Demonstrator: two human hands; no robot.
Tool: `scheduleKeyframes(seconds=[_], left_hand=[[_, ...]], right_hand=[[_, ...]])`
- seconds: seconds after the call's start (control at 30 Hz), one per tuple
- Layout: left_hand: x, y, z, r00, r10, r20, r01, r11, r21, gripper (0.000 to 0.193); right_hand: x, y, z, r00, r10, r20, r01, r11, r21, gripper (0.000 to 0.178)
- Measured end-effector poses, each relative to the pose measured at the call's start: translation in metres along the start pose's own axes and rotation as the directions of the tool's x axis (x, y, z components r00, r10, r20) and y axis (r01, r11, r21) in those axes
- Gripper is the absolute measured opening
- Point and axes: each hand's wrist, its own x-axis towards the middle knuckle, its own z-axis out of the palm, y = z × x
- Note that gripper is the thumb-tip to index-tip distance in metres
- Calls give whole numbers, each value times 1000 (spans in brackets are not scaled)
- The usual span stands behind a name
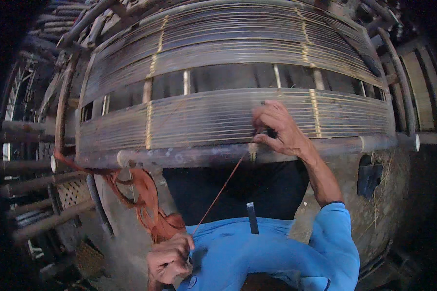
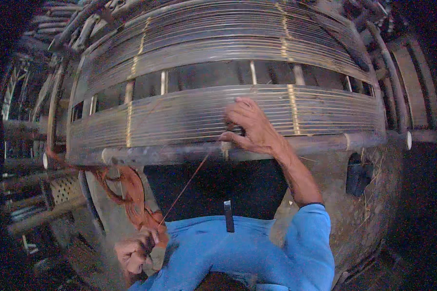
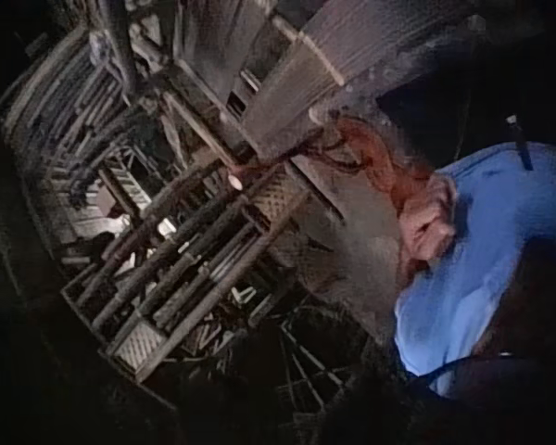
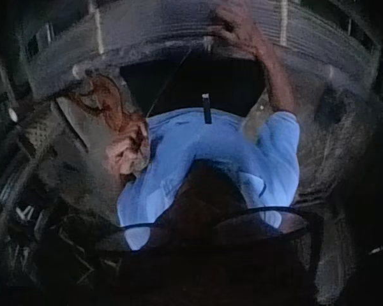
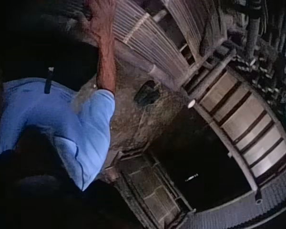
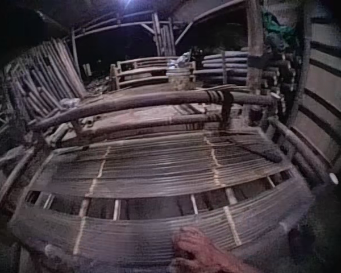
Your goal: The person is weaving a bamboo mat by hand, threading thin red strings between bamboo slats on a large frame and pushing the slats together.
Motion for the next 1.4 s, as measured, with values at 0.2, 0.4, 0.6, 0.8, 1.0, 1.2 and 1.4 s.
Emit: scheduleKeyframes(seconds=[0.2, 0.4, 0.6, 0.8, 1.0, 1.2, 1.4], left_hand=[[-18, -16, -14, 999, 12, 29, -10, 997, -73, 32], [12, -42, -92, 909, -127, -398, 214, 960, 180, 30], [92, -114, -197, 795, 538, -279, 222, 169, 960, 33], [120, -159, -218, 863, 458, -214, 146, 179, 973, 22], [96, -78, -218, 891, 173, -420, 201, 679, 706, 19], [88, -7, -280, 914, -56, -401, 283, 797, 534, 19], [103, -13, -343, 831, 56, -553, 334, 745, 578, 20]], right_hand=[[-31, -17, 3, 984, 176, 38, -176, 984, -5, 47], [-15, -53, -13, 964, 146, 225, -144, 989, -25, 45], [20, -154, -16, 758, -41, 651, -55, 991, 125, 40], [93, -113, 20, 892, 112, 439, -196, 969, 151, 37], [174, -63, 114, 956, 106, 273, -158, 972, 172, 46], [207, -41, 151, 803, 64, 593, -282, 917, 283, 41], [187, -4, 128, 822, 451, 347, -566, 712, 416, 28]])
